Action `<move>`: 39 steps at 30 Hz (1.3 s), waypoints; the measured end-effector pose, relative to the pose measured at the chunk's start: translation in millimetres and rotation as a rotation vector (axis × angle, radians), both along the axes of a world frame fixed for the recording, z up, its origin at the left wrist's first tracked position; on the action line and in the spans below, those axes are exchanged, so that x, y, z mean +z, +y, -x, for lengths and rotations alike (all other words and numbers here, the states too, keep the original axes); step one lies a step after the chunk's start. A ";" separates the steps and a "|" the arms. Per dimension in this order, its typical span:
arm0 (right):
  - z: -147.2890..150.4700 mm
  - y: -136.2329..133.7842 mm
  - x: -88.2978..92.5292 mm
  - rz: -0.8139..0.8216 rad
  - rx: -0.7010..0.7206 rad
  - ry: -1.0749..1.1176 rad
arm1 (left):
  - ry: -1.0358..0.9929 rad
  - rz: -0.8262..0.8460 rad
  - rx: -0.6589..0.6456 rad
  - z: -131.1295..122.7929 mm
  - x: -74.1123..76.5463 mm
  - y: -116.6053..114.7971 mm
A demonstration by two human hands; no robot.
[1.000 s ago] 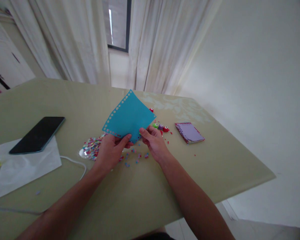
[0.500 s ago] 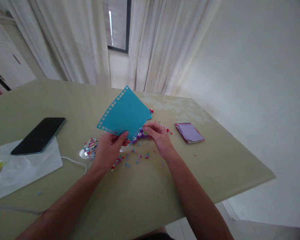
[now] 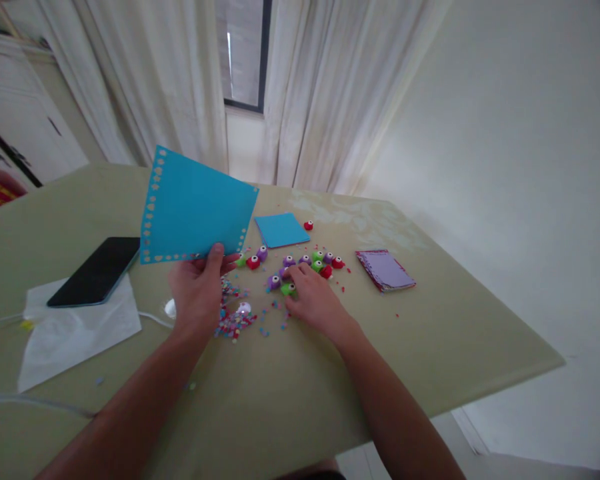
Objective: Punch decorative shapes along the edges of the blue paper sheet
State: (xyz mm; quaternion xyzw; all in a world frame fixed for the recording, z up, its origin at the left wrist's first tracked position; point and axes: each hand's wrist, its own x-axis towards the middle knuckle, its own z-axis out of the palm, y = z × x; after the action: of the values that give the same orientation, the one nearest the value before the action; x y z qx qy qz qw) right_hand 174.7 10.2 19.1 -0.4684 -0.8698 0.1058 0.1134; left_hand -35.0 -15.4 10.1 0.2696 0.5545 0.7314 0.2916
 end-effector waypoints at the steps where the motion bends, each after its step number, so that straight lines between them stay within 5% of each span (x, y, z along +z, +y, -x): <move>1: 3.0 -0.3 2.2 -0.038 -0.012 0.004 | -0.019 -0.017 0.014 0.0 0.3 0.6; 6: 33.7 10.1 12.4 -0.202 0.127 -0.003 | -0.047 -0.047 0.008 -2.5 0.9 1.0; 12: 79.0 39.7 3.8 -0.255 0.211 -0.238 | -0.006 0.003 -0.053 -4.7 1.4 -3.0; 17: 76.3 40.8 5.9 -0.217 0.215 -0.247 | 0.041 0.047 -0.066 -6.7 4.5 -7.3; 21: 43.4 25.0 10.1 -0.154 0.114 -0.021 | 0.034 0.043 -0.075 -9.9 6.2 -8.9; 28: -9.4 8.0 -6.7 0.048 -0.032 0.780 | 0.069 0.119 -0.174 -19.5 7.5 -17.8; 35: -8.6 11.0 -1.6 0.509 -0.069 1.270 | 0.133 0.152 -0.343 -26.3 5.8 -25.0; 39: -3.5 10.0 0.2 0.567 -0.077 1.345 | 0.210 0.177 -0.372 -25.9 5.6 -25.3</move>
State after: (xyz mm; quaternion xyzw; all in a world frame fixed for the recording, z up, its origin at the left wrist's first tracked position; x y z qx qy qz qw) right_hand 178.2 20.2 19.3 -0.3438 -0.5341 0.5878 0.5010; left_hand -9.1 -40.8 15.7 0.4151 0.5845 0.5814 0.3847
